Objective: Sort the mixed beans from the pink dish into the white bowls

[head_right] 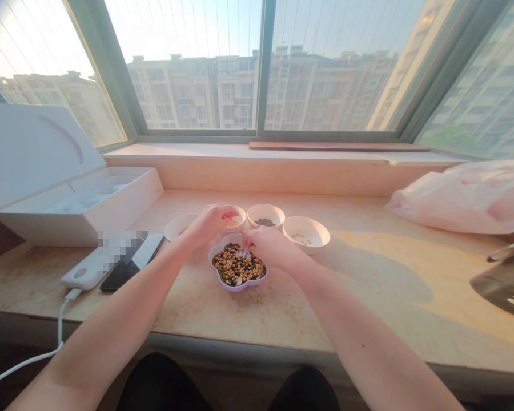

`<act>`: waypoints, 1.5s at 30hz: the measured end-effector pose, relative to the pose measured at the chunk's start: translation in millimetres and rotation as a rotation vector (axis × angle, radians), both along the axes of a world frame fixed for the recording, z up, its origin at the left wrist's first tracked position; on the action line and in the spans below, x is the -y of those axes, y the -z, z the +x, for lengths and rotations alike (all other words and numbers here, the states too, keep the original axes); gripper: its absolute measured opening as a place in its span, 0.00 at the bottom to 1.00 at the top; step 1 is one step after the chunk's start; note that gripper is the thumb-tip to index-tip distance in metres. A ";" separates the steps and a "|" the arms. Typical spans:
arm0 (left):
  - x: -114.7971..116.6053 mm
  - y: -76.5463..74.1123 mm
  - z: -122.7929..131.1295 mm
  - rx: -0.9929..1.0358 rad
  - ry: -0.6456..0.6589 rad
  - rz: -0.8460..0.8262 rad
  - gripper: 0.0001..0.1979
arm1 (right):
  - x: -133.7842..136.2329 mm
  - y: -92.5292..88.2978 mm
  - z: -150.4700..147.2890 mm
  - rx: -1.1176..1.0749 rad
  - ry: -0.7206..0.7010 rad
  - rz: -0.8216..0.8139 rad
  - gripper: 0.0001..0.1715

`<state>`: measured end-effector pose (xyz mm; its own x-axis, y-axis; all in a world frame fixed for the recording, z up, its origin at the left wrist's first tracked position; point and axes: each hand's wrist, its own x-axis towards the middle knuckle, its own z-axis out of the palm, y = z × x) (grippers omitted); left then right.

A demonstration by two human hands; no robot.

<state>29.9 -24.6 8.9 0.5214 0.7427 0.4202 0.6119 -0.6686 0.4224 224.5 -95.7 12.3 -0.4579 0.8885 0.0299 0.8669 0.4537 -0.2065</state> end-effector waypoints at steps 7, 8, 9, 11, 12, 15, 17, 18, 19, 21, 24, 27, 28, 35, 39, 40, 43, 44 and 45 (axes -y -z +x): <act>-12.6 11.1 -7.9 -0.057 -0.118 -0.019 0.16 | 0.6 1.6 -6.8 0.179 0.033 0.057 0.17; -13.6 12.2 -9.0 -0.073 -0.112 -0.025 0.16 | 0.2 2.5 -7.5 0.191 0.033 0.064 0.18; -14.4 13.0 -9.9 -0.087 -0.101 -0.029 0.16 | -0.2 3.7 -8.0 0.197 0.030 0.069 0.18; -15.5 13.8 -10.8 -0.107 -0.085 -0.030 0.14 | -1.5 6.3 -8.5 0.203 0.018 0.076 0.19; -15.7 13.8 -10.9 -0.118 -0.085 -0.030 0.13 | -2.2 7.5 -8.7 0.208 0.011 0.078 0.19; -14.9 12.1 -9.8 -0.152 -0.108 -0.035 0.11 | -4.0 10.3 -10.1 0.243 -0.001 0.094 0.19; -13.4 10.3 -8.7 -0.156 -0.118 -0.038 0.11 | -4.5 11.1 -11.9 0.268 -0.008 0.106 0.18; -12.4 9.5 -8.3 -0.154 -0.118 -0.037 0.11 | -4.5 11.2 -12.8 0.273 -0.009 0.109 0.17; -11.5 8.8 -7.9 -0.153 -0.118 -0.035 0.11 | -4.4 11.2 -13.6 0.268 -0.015 0.109 0.17; -9.8 7.8 -7.5 -0.153 -0.116 -0.030 0.12 | -4.2 11.1 -14.3 0.243 -0.032 0.100 0.17; -8.4 7.2 -7.3 -0.146 -0.115 -0.024 0.12 | -4.8 11.8 -12.9 0.199 -0.048 0.090 0.18; -8.0 7.0 -7.4 -0.142 -0.102 -0.018 0.12 | -6.4 13.2 -10.6 0.153 -0.039 0.087 0.18; -8.1 7.0 -7.4 -0.145 -0.097 -0.016 0.12 | -6.7 13.4 -10.2 0.139 -0.040 0.081 0.18; -9.5 7.2 -7.2 -0.164 -0.086 -0.017 0.12 | -2.4 8.0 -13.0 0.112 -0.037 0.027 0.15; -8.5 6.9 -7.2 -0.160 -0.070 -0.011 0.11 | -1.2 7.4 -15.0 0.141 -0.051 0.029 0.16; -8.0 6.7 -7.2 -0.160 -0.066 -0.009 0.11 | -1.3 7.8 -15.5 0.144 -0.053 0.029 0.17; -6.4 5.8 -7.2 -0.160 -0.063 -0.008 0.12 | -1.2 9.2 -17.6 0.142 -0.057 0.023 0.21; -5.9 5.3 -7.2 -0.160 -0.065 -0.010 0.12 | -0.7 9.7 -18.3 0.139 -0.060 0.019 0.22; -5.4 4.8 -7.1 -0.161 -0.066 -0.012 0.12 | -0.1 10.2 -19.0 0.133 -0.065 0.015 0.22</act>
<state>22.8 -19.2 4.1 0.5311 0.7821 0.3260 0.7150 -0.6201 0.3229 205.5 -95.6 2.1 -0.5156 0.8566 -0.0222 0.8547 0.5122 -0.0845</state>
